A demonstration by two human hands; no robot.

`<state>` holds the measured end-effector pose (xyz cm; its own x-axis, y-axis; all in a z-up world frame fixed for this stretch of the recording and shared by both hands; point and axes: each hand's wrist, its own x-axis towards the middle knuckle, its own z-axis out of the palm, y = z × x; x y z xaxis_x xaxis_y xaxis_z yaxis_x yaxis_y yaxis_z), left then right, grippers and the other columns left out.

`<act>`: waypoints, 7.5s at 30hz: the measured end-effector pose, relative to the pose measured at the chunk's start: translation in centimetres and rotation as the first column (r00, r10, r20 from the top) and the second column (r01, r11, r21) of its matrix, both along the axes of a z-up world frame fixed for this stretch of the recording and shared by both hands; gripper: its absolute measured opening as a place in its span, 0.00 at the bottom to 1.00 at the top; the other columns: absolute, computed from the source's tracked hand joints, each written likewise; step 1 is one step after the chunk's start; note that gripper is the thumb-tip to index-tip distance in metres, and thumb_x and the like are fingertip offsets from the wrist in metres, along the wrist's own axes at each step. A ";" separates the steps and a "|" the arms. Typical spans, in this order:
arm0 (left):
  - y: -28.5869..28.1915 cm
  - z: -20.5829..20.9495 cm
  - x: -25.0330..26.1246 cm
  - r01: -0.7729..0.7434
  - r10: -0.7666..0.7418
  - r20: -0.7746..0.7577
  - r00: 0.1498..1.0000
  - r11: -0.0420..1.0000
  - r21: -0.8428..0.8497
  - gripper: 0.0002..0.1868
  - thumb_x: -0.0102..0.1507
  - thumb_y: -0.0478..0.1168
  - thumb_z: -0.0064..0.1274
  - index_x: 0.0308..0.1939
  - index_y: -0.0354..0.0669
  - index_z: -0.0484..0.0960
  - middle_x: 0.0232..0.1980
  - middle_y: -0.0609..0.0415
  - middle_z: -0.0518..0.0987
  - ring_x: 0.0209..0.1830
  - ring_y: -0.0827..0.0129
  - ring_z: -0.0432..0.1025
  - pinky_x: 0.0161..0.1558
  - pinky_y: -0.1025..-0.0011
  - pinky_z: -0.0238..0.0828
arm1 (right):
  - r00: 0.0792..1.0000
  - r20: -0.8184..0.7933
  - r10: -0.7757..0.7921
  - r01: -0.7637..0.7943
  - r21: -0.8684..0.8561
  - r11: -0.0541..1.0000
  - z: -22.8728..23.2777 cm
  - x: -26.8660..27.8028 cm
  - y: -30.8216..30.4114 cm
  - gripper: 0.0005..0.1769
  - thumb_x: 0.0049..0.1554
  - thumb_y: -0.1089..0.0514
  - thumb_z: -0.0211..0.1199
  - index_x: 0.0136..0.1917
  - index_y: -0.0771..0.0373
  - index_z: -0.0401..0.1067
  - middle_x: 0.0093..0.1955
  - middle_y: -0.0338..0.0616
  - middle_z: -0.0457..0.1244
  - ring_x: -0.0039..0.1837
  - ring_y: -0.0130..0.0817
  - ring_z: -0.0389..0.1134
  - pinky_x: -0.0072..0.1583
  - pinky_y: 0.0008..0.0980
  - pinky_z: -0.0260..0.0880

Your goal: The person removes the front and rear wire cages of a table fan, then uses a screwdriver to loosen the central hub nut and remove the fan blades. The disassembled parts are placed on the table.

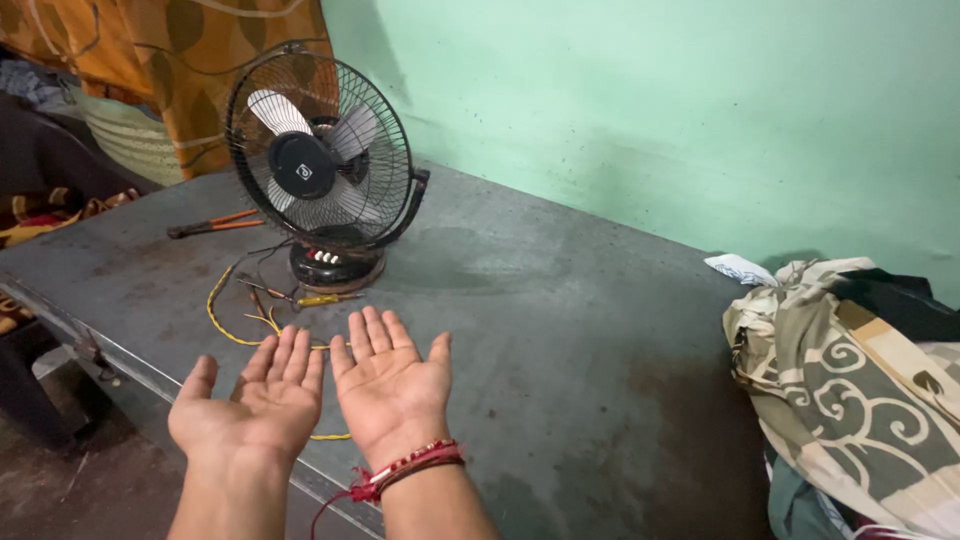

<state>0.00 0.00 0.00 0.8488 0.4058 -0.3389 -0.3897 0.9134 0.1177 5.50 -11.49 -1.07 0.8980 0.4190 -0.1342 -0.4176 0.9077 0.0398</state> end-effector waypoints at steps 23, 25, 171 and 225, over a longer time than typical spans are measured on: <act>-2.0 3.3 1.5 0.167 0.101 -0.328 0.939 0.701 0.693 0.36 0.65 0.57 0.39 0.68 0.32 0.71 0.71 0.40 0.74 0.76 0.54 0.65 0.74 0.58 0.56 | 0.981 0.173 0.085 -0.002 -0.428 0.904 2.0 1.8 -0.1 0.46 0.62 0.27 0.36 0.79 0.61 0.52 0.83 0.43 0.50 0.83 0.36 0.47 0.77 0.44 0.42; -2.2 3.7 1.9 0.344 0.404 -0.336 0.851 0.055 0.937 0.35 0.65 0.55 0.42 0.68 0.33 0.72 0.71 0.40 0.72 0.74 0.53 0.63 0.73 0.57 0.55 | 0.900 0.407 0.157 0.236 -0.757 0.609 2.8 3.1 -0.6 0.41 0.62 0.32 0.41 0.76 0.61 0.58 0.80 0.44 0.55 0.81 0.35 0.53 0.77 0.42 0.48; 21.3 8.2 28.3 0.078 -0.061 -0.364 0.930 -0.931 0.356 0.23 0.60 0.62 0.53 0.33 0.45 0.85 0.30 0.48 0.83 0.31 0.54 0.77 0.35 0.56 0.72 | 0.734 0.189 0.653 0.651 -0.472 -0.595 11.2 31.7 1.6 0.26 0.56 0.41 0.59 0.50 0.67 0.76 0.44 0.51 0.71 0.49 0.43 0.72 0.53 0.43 0.71; 34.5 -8.1 34.3 0.838 -0.635 -0.548 0.545 0.383 0.389 0.11 0.68 0.44 0.47 0.46 0.42 0.78 0.44 0.57 0.81 0.50 0.66 0.76 0.58 0.65 0.68 | 0.800 0.133 0.585 0.319 -0.920 -0.226 -3.3 32.7 29.6 0.12 0.53 0.57 0.70 0.43 0.70 0.79 0.33 0.44 0.70 0.34 0.25 0.69 0.33 0.27 0.65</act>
